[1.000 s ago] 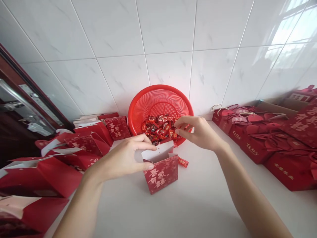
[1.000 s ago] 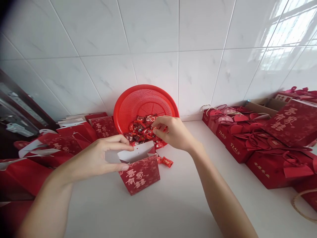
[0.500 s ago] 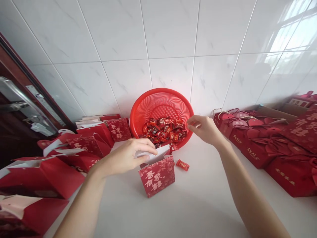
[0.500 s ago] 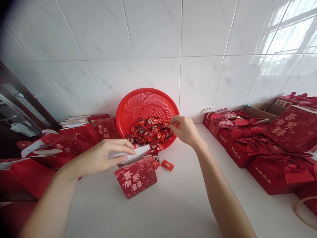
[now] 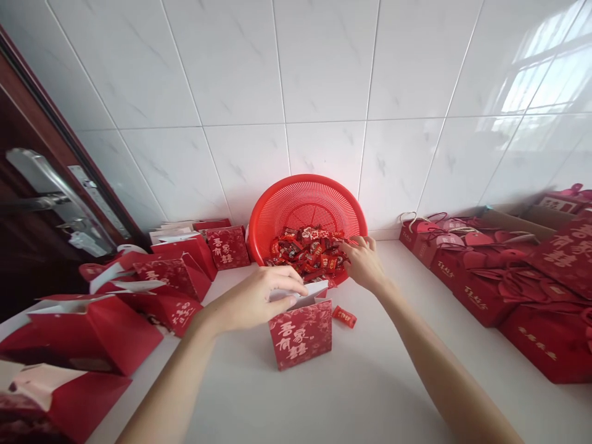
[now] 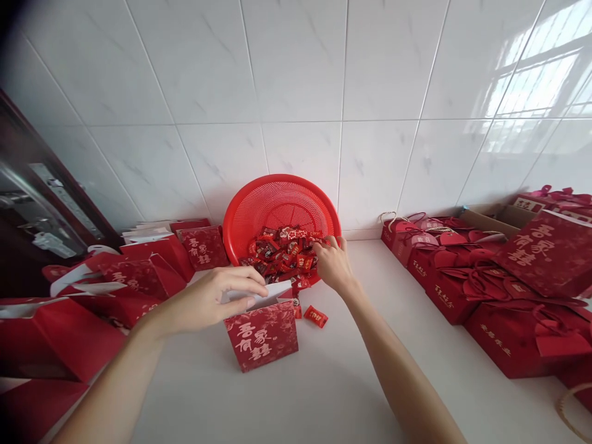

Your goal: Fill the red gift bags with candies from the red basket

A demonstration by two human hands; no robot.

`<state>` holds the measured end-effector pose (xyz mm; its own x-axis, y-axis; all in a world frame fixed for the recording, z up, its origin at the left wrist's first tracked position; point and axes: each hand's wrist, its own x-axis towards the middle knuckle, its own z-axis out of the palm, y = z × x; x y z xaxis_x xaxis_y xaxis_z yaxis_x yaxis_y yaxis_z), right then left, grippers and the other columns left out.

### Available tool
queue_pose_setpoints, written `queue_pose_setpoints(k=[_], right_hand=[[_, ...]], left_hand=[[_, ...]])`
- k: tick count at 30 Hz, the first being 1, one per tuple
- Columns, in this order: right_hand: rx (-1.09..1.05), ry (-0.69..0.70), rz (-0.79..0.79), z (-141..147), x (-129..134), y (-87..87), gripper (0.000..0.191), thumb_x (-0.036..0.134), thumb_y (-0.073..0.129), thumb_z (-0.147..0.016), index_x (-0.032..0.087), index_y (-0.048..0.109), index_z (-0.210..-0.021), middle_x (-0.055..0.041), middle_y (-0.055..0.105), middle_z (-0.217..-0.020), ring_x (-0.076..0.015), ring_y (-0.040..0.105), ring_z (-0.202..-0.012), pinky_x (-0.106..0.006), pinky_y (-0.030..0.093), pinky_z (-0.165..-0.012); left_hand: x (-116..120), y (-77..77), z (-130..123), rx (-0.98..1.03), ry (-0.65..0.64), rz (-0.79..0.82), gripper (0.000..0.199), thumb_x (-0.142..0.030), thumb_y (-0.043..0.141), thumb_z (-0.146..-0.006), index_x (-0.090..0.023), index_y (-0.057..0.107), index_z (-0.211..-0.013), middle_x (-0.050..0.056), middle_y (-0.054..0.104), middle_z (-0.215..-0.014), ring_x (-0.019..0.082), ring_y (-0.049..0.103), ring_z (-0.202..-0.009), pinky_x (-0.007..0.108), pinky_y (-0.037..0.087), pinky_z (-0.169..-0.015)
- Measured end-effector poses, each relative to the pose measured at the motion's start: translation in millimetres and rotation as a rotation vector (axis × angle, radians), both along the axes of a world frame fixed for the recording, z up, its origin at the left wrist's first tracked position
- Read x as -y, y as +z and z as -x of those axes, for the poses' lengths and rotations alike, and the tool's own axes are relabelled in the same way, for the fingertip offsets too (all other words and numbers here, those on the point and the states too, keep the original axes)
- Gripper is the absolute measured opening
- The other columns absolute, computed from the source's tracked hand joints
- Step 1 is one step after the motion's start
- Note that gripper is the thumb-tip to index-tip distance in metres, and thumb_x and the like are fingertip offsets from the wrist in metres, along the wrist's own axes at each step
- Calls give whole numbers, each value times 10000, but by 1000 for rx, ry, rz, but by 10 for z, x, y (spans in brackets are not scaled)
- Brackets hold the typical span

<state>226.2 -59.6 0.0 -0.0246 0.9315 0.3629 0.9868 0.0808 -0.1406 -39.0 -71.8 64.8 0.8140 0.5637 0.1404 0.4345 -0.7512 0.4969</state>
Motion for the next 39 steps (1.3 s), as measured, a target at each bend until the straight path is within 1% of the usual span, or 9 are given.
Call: queue_pose_setpoints(k=[4,8,10,13,18,24,29,33,39], right_hand=[[62,-3,33,24,-61,-150,432,22,481,-833,149,652,-1207,-151,726,-1215,-331,396,-1383,-484,192,-1142],[91,-40,82,38,-66,-199,430,1,469,-827,154,641,-1191,-167,759,-1071,-349,410,-1374,-509,185,-1136],[91,-53,103,48,-62,-211,474,-23,474,-802,143,627,-1219,-182,756,-1062,-362,408,-1384,-530,190,-1136],[89,-62,127,57,-60,-228,524,-36,479,-785,135,607,-1263,-198,720,-1193,-372,374,-1425,-550,201,-1143],[106,-67,129,68,-62,-243,573,-29,461,-796,112,553,-1344,-213,575,-1438,-363,217,-1533,-567,177,-1180],[109,-78,131,77,-68,-268,604,-44,426,-795,78,536,-1376,-230,614,-1371,-375,162,-1553,-616,92,-1208],[55,-39,75,79,-77,-265,536,-17,463,-786,126,598,-1285,-184,610,-1397,-367,201,-1541,-621,70,-1217],[-36,-18,20,92,-88,-233,467,1,444,-820,142,640,-1219,-149,647,-1363,-334,263,-1517,-574,99,-1227],[-273,3,-110,100,-143,-173,410,59,456,-857,168,680,-1183,-116,698,-1275,-270,541,-1280,-414,340,-1130]], left_hand=[[5,5,15,-5,6,1,245,-229,570,-926,-256,784,-1041,31,726,-1102,175,694,-906,242,522,-744],[9,11,23,-17,10,4,270,-221,541,-941,-256,781,-1058,30,723,-1103,161,680,-863,233,520,-734],[11,12,26,-30,16,6,272,-239,535,-951,-258,779,-1072,31,719,-1109,157,673,-845,228,514,-711],[10,8,29,-38,18,2,271,-256,538,-958,-262,776,-1086,27,714,-1114,152,664,-845,222,508,-709],[9,7,29,-37,9,7,270,-281,532,-969,-260,774,-1088,31,713,-1108,157,666,-860,228,507,-716],[24,22,19,-34,22,13,272,-307,532,-966,-257,778,-1069,41,718,-1097,169,674,-865,237,509,-708],[11,20,26,-12,19,21,273,-320,534,-960,-260,783,-1056,40,722,-1085,162,662,-831,240,520,-713],[-6,11,39,-13,5,36,281,-296,518,-970,-253,781,-1062,47,720,-1109,165,661,-868,234,523,-733],[12,28,47,-16,-3,39,281,-307,522,-970,-248,777,-1070,52,723,-1113,188,679,-913,252,525,-759]])
